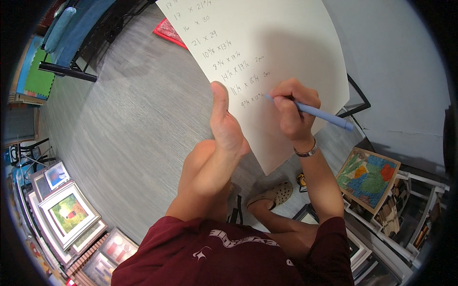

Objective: The person sits on the floor and measures the dimensions of several picture frames using a tape measure. They record the measurements on a piece of paper with a pen, then move the frames aside to access the next one.

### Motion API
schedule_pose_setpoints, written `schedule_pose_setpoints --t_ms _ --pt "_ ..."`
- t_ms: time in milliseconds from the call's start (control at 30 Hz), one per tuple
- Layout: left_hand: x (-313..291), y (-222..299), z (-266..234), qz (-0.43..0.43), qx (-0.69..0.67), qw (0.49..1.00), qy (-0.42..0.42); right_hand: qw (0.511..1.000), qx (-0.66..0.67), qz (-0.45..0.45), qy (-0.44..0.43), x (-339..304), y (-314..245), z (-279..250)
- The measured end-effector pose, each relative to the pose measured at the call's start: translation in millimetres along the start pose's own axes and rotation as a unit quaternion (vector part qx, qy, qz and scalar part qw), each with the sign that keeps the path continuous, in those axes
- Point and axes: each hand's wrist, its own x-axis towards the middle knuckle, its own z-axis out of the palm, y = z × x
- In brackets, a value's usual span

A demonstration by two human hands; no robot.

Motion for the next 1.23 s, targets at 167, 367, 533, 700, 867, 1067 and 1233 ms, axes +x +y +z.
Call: schedule_pose_setpoints --t_ms 167,367,533,700,867,1067,1233 --pt "1 -5 0 -0.01 0.065 0.998 0.022 0.986 0.115 0.106 0.056 -5 -9 -15" --pt "8 27 -22 0.044 0.087 0.989 0.115 1.0 -0.003 0.022 0.018 4 -25 -63" --pt "4 61 -25 0.102 0.205 0.963 0.145 0.959 -0.142 0.218 0.114 -95 2 -136" --pt "11 78 -32 0.15 0.281 0.916 0.243 0.697 -0.396 0.526 -0.283 -281 75 -128" --pt "1 83 -43 0.118 0.272 0.901 0.316 0.637 -0.319 0.632 -0.306 -334 115 -103" --pt "-7 50 -36 0.067 0.268 0.905 0.324 0.77 -0.549 0.316 0.084 -220 151 -213" --pt "-2 36 -61 0.088 0.264 0.904 0.325 0.699 -0.688 0.178 0.079 -129 189 -307"
